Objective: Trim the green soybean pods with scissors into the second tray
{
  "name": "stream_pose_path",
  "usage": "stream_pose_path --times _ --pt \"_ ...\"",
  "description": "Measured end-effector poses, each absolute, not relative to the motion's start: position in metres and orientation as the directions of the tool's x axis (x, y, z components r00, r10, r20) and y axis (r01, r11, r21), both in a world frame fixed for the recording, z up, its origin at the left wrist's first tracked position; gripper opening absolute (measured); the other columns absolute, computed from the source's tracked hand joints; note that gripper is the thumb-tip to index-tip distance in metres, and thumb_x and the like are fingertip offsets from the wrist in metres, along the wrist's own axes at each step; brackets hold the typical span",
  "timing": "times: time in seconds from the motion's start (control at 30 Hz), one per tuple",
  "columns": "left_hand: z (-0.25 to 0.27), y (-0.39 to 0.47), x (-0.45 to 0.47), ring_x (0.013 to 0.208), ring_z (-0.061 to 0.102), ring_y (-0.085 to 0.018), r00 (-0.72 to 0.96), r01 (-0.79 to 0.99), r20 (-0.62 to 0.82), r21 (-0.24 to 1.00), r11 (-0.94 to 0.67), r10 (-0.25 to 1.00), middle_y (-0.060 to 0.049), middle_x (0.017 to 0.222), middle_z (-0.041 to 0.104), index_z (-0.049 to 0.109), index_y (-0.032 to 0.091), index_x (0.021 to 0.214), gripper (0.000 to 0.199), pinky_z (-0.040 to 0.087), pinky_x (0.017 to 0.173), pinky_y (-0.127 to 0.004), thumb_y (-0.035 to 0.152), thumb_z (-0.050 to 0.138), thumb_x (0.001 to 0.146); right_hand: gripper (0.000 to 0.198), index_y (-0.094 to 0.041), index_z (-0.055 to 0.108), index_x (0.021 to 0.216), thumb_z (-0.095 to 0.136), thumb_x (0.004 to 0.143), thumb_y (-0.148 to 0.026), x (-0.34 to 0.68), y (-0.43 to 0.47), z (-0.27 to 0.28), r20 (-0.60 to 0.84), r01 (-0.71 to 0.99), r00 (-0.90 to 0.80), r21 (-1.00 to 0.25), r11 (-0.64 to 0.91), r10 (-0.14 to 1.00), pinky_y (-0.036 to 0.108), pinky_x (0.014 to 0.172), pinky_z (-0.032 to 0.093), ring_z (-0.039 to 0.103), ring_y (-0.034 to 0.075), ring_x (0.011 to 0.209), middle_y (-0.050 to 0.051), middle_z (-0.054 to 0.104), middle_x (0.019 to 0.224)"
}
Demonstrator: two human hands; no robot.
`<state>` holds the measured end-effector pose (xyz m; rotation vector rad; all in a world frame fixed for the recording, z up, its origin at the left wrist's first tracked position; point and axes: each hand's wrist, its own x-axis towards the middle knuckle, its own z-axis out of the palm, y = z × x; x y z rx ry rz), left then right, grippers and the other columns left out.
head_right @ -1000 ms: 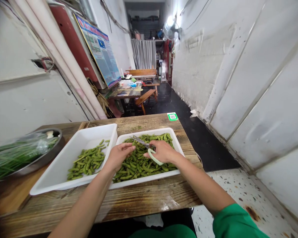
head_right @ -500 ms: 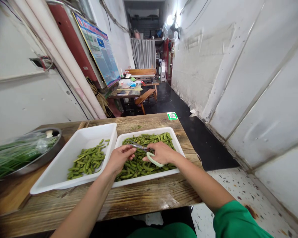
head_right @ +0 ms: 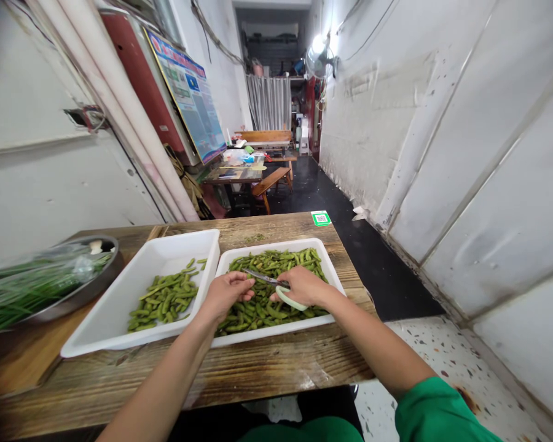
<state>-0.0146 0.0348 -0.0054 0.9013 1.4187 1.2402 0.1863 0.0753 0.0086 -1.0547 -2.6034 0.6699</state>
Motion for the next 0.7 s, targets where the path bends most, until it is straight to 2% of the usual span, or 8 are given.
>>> stream_pose_path --times 0.1,0.17,0.23,0.33,0.43,0.7 --pt "-0.002 0.037 -0.019 0.059 0.063 -0.011 -0.206 -0.303 -0.185 0.946 0.117 0.961 0.001 0.062 0.062 0.054 0.014 0.072 0.028 0.052 0.059 -0.021 0.015 0.076 0.056 0.044 -0.015 0.062 0.095 0.053 0.076 -0.054 0.189 0.078 0.010 0.072 0.614 -0.666 -0.511 0.601 0.742 0.021 0.056 0.033 0.053 0.015 0.062 0.004 0.062 0.071" --pt "0.000 0.039 -0.023 0.058 0.061 -0.007 -0.207 -0.437 -0.181 0.896 0.075 0.961 0.003 0.063 0.061 0.055 0.014 0.074 0.023 0.050 0.057 -0.016 0.012 0.074 0.060 0.049 -0.015 0.058 0.104 0.053 0.076 -0.055 0.190 0.079 0.012 0.078 0.616 -0.657 -0.517 0.594 0.749 0.022 0.059 0.036 0.055 0.016 0.067 0.006 0.063 0.079" --pt "0.002 0.040 -0.026 0.055 0.059 -0.005 -0.211 -0.524 -0.202 0.849 0.063 0.956 0.003 0.061 0.059 0.057 0.013 0.074 0.017 0.049 0.053 -0.012 0.008 0.070 0.064 0.050 -0.016 0.056 0.106 0.052 0.076 -0.056 0.190 0.079 0.012 0.088 0.605 -0.667 -0.516 0.607 0.740 0.023 0.061 0.037 0.055 0.016 0.068 0.006 0.063 0.081" --pt "0.003 0.042 -0.026 0.064 0.062 -0.007 -0.187 -0.610 -0.218 0.790 0.061 0.958 0.000 0.065 0.061 0.058 0.011 0.069 0.011 0.052 0.064 -0.014 0.001 0.063 0.069 0.050 -0.017 0.056 0.104 0.053 0.075 -0.057 0.188 0.077 0.010 0.118 0.581 -0.681 -0.514 0.632 0.722 0.024 0.061 0.037 0.053 0.016 0.065 0.005 0.062 0.078" --pt "0.004 0.041 -0.024 0.070 0.064 -0.009 -0.156 -0.611 -0.225 0.787 0.085 0.962 -0.002 0.068 0.063 0.059 0.009 0.067 0.013 0.054 0.071 -0.017 -0.002 0.058 0.073 0.050 -0.017 0.057 0.102 0.055 0.073 -0.057 0.186 0.075 0.008 0.141 0.562 -0.686 -0.520 0.643 0.713 0.023 0.059 0.036 0.051 0.015 0.062 0.003 0.060 0.074" --pt "0.003 0.036 -0.019 0.070 0.065 -0.011 -0.075 -0.486 -0.236 0.857 0.172 0.969 -0.003 0.069 0.064 0.061 0.009 0.067 0.009 0.055 0.069 -0.018 0.002 0.060 0.073 0.040 -0.016 0.061 0.089 0.054 0.075 -0.053 0.185 0.073 0.009 0.122 0.517 -0.707 -0.583 0.627 0.696 0.020 0.052 0.031 0.044 0.011 0.054 -0.001 0.053 0.062"
